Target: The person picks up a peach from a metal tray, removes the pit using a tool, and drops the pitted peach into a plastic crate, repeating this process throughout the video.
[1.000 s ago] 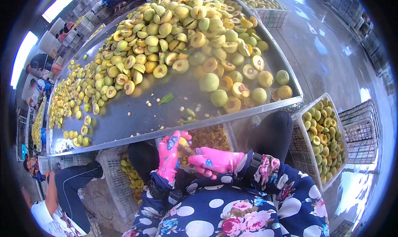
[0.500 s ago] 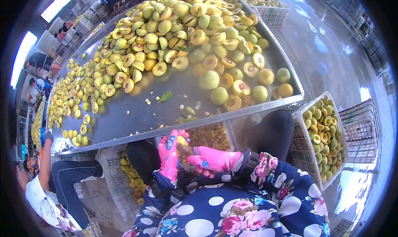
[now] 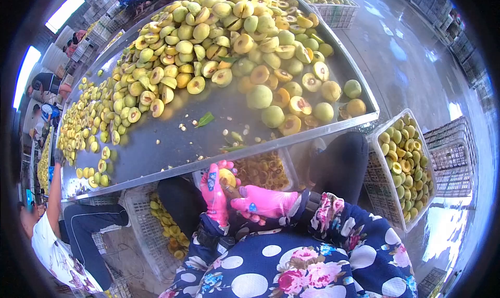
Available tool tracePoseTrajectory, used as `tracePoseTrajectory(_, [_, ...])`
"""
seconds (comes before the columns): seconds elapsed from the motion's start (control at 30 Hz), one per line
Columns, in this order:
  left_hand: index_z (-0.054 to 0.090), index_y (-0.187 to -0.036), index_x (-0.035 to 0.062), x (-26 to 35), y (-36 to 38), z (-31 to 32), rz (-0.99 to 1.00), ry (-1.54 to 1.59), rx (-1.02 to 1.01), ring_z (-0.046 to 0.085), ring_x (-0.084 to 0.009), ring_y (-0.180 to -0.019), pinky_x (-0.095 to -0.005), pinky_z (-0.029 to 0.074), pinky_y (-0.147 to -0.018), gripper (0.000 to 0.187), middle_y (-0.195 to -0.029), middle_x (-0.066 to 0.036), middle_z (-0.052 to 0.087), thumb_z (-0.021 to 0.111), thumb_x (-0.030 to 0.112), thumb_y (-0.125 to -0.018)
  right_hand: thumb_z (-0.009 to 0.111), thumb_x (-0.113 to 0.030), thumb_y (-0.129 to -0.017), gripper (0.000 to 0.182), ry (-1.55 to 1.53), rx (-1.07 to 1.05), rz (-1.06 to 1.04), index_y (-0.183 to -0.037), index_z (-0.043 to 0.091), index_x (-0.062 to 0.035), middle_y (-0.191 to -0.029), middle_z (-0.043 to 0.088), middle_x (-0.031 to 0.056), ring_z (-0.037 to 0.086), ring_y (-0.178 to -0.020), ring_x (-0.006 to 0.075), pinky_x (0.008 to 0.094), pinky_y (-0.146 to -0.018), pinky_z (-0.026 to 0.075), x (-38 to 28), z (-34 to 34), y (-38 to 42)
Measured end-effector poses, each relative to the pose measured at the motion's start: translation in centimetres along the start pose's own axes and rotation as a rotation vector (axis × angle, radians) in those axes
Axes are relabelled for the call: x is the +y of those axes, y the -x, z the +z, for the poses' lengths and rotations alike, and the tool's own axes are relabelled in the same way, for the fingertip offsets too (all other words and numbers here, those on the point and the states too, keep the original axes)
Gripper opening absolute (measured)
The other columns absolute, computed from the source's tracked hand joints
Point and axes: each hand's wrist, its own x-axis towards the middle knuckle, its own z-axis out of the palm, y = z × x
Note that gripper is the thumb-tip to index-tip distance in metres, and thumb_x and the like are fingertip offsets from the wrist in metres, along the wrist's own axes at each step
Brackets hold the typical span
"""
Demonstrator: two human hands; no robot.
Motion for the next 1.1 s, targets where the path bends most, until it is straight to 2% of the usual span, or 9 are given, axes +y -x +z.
tracePoseTrajectory(0.13, [0.061, -0.096, -0.0005, 0.5, 0.3, -0.1, -0.028, 0.028, -0.066, 0.061, -0.0197, -0.058, -0.0292, 0.053, -0.048, 0.031, -0.083, -0.013, 0.064, 0.052, 0.028, -0.091, 0.048, -0.028, -0.089, 0.03, -0.077, -0.017, 0.067, -0.069, 0.048, -0.0056, -0.053, 0.044, -0.0014, 0.042, -0.037, 0.0076, 0.0208, -0.032, 0.036, -1.9, 0.3, 1.4])
tracePoseTrajectory(0.23, [0.061, -0.096, -0.0006, 1.0, 0.2, -0.1, -0.067, 0.004, -0.118, 0.061, -0.0198, -0.058, -0.0296, 0.053, -0.05, 0.03, -0.083, -0.013, 0.064, 0.052, 0.027, -0.091, 0.049, -0.028, -0.089, 0.028, -0.089, -0.052, -0.006, -0.073, 0.049, -0.0052, -0.052, 0.044, -0.0015, 0.042, -0.037, 0.008, 0.0205, -0.032, 0.035, -0.9, -0.2, 1.1])
tracePoseTrajectory(0.53, [0.061, -0.096, -0.0017, -0.1, -0.2, -0.2, -0.121, 0.018, -0.116, 0.062, -0.0178, -0.068, -0.0317, 0.054, -0.055, 0.026, -0.086, -0.013, 0.065, 0.053, 0.023, -0.09, 0.046, -0.028, -0.091, 0.029, 0.28, 0.151, 0.089, -0.108, 0.043, -0.0042, -0.062, 0.048, -0.0008, 0.047, -0.043, 0.0081, 0.0229, -0.039, 0.039, -1.1, -0.3, 1.8])
tracePoseTrajectory(0.63, [0.061, -0.096, -0.0012, -1.5, -0.6, -0.9, -0.101, -0.033, -0.088, 0.062, -0.0171, -0.07, -0.0297, 0.053, -0.06, 0.027, -0.087, -0.013, 0.065, 0.054, 0.024, -0.09, 0.048, -0.024, -0.09, 0.029, 0.424, 0.241, 0.065, -0.106, 0.045, -0.0004, -0.062, 0.053, 0.0051, 0.055, -0.048, 0.0169, 0.0291, -0.042, 0.043, -1.1, -0.1, 1.9])
tracePoseTrajectory(0.73, [0.062, -0.096, -0.0004, -2.6, -0.8, -1.0, -0.094, -0.049, -0.005, 0.061, -0.0166, -0.075, -0.0273, 0.051, -0.064, 0.027, -0.09, -0.012, 0.065, 0.055, 0.025, -0.09, 0.048, -0.02, -0.088, 0.027, 0.996, 0.379, -0.239, -0.102, 0.047, 0.0031, -0.066, 0.058, 0.016, 0.061, -0.059, 0.0291, 0.0374, -0.049, 0.046, 0.4, -0.5, 0.5])
tracePoseTrajectory(0.83, [0.062, -0.097, 0.0, -3.0, -0.8, -1.2, -0.108, -0.055, 0.058, 0.061, -0.0165, -0.08, -0.0269, 0.051, -0.064, 0.028, -0.094, -0.012, 0.064, 0.054, 0.026, -0.09, 0.048, -0.017, -0.085, 0.025, 1.027, 0.429, -0.188, -0.097, 0.049, 0.005, -0.07, 0.06, 0.0229, 0.062, -0.07, 0.0366, 0.0429, -0.056, 0.048, 1.4, -0.7, 0.1])
tracePoseTrajectory(0.93, [0.058, -0.103, 0.0012, -4.4, -1.1, -2.3, -0.14, -0.036, 0.144, 0.06, -0.0189, -0.08, -0.0306, 0.051, -0.065, 0.03, -0.099, -0.011, 0.062, 0.052, 0.028, -0.091, 0.047, -0.017, -0.084, 0.023, 1.139, 0.48, -0.291, -0.095, 0.049, 0.004, -0.068, 0.06, 0.0203, 0.062, -0.067, 0.0364, 0.0434, -0.054, 0.048, 3.9, -1.4, -1.7])
tracePoseTrajectory(1.03, [0.055, -0.109, 0.0027, -4.0, -0.5, -3.1, -0.252, 0.009, 0.195, 0.06, -0.021, -0.082, -0.0344, 0.052, -0.068, 0.032, -0.1, -0.01, 0.06, 0.05, 0.03, -0.091, 0.048, -0.016, -0.082, 0.021, 1.256, 0.687, -0.184, -0.092, 0.049, 0.0033, -0.066, 0.06, 0.0184, 0.062, -0.062, 0.0357, 0.0432, -0.051, 0.048, 3.8, -2.9, -2.0])
tracePoseTrajectory(1.1, [0.053, -0.111, 0.0025, -2.6, 0.0, -3.4, -0.298, 0.07, 0.153, 0.059, -0.0212, -0.084, -0.0356, 0.053, -0.067, 0.036, -0.1, -0.011, 0.059, 0.05, 0.032, -0.091, 0.052, -0.02, -0.082, 0.025, 1.222, 0.72, -0.233, -0.091, 0.046, 0.0025, -0.064, 0.057, 0.0212, 0.059, -0.06, 0.0382, 0.0443, -0.052, 0.047, 4.6, -3.8, -2.0])
